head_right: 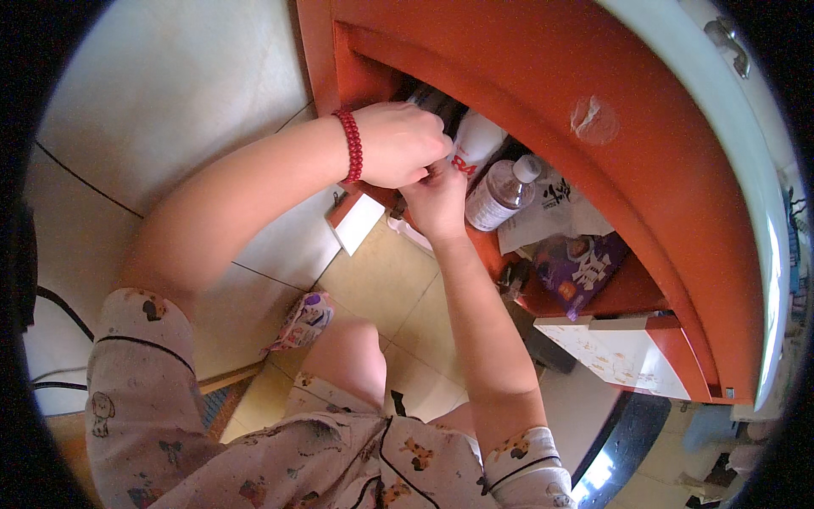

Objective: The person uses a screwdriver to adjust and tighten the hinges on a red bathroom cabinet door.

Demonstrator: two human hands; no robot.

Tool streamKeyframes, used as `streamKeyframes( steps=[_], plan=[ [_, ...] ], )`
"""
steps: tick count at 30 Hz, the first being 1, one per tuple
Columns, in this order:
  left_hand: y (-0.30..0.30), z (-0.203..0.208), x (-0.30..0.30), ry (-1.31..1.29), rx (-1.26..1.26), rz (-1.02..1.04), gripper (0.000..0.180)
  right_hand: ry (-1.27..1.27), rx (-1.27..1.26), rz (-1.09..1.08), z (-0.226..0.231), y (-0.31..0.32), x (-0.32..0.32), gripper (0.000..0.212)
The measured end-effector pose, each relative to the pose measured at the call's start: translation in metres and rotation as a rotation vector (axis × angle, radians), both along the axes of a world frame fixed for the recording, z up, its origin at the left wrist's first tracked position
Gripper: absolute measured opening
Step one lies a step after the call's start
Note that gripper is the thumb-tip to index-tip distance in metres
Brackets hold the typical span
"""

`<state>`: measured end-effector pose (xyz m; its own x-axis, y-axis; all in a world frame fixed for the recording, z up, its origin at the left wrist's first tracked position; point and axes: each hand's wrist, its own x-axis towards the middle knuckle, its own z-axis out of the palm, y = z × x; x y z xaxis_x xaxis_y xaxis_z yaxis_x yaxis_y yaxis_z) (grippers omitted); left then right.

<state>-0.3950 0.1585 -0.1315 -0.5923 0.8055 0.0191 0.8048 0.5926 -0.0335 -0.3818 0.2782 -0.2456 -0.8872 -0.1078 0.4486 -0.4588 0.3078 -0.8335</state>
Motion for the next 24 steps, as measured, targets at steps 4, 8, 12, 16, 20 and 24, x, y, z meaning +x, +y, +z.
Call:
streamKeyframes(
  steps=[4,8,12,16,20,24],
  plan=[
    [-0.001,-0.009,0.005,0.093,0.128,0.03,0.014,-0.059,-0.095,0.003,-0.007,0.0,0.001,0.016],
    [0.005,-0.018,0.008,0.139,0.23,0.242,0.017,-0.045,-0.316,0.004,-0.016,-0.009,-0.003,0.016],
    [0.014,0.001,0.002,0.077,0.133,0.334,0.019,-0.135,-0.471,0.07,-0.018,-0.006,-0.009,0.019],
    [-0.003,0.014,-0.009,0.029,0.046,-0.158,0.018,-0.246,-0.433,0.117,-0.021,0.009,-0.017,0.019],
    [0.001,0.002,-0.003,0.116,0.005,0.075,0.018,-0.269,-0.439,0.272,-0.015,0.009,-0.012,0.023],
    [0.003,0.013,0.005,0.111,-0.049,0.345,0.032,-0.188,-0.341,0.224,-0.012,0.003,-0.017,0.028]
  ],
)
